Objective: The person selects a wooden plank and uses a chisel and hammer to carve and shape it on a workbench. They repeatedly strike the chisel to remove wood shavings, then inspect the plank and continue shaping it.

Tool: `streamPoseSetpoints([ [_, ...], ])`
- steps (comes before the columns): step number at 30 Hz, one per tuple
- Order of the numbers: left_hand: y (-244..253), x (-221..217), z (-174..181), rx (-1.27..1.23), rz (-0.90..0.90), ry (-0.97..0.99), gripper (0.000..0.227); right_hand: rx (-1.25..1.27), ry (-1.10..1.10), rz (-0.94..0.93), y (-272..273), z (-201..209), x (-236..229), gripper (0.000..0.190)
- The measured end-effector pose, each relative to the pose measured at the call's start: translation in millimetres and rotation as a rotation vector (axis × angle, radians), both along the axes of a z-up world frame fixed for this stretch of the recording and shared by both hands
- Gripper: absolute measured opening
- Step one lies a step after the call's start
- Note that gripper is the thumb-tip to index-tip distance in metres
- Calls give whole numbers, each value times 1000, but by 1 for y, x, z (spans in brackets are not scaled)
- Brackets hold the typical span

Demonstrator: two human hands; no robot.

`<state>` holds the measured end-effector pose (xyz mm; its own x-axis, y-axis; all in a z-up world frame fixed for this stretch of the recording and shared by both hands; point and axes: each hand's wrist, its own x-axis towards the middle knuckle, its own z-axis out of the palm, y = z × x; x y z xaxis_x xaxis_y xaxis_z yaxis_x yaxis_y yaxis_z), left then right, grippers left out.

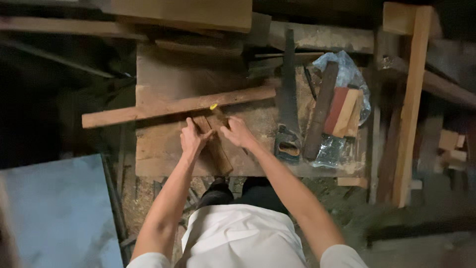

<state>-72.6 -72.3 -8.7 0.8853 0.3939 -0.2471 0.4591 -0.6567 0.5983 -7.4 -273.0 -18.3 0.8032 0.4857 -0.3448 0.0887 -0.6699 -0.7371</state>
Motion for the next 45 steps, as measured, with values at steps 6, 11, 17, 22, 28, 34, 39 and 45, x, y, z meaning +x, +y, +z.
streamPoseSetpoints([
  [6, -24, 0, 8, -90, 193, 90, 68, -102, -174, 234, -13, -15, -12, 52],
  [11, -52, 4, 13, -201, 294, -33, 54, -212, -51, 265, -36, -2, -16, 62],
  [17, -76, 8, 28, -391, 394, 22, 77, -225, 26, 220, -69, 19, 10, 62],
  [22, -103, 20, 21, -507, 307, -8, 53, -113, -23, 197, -110, 29, 36, 47],
  [28, -137, 47, 24, -634, 10, -65, 44, -77, -325, -3, -163, 65, 57, 33],
  [34, -213, 89, 43, -912, -92, 145, 52, -26, -551, -278, -219, 93, 56, 19],
  [39, -292, 126, 27, -1090, -269, 169, 55, -152, -704, -312, -253, 100, 56, 14],
  [45, -353, 154, -9, -1299, -158, 156, 43, -215, -700, -463, -275, 103, 55, 12],
])
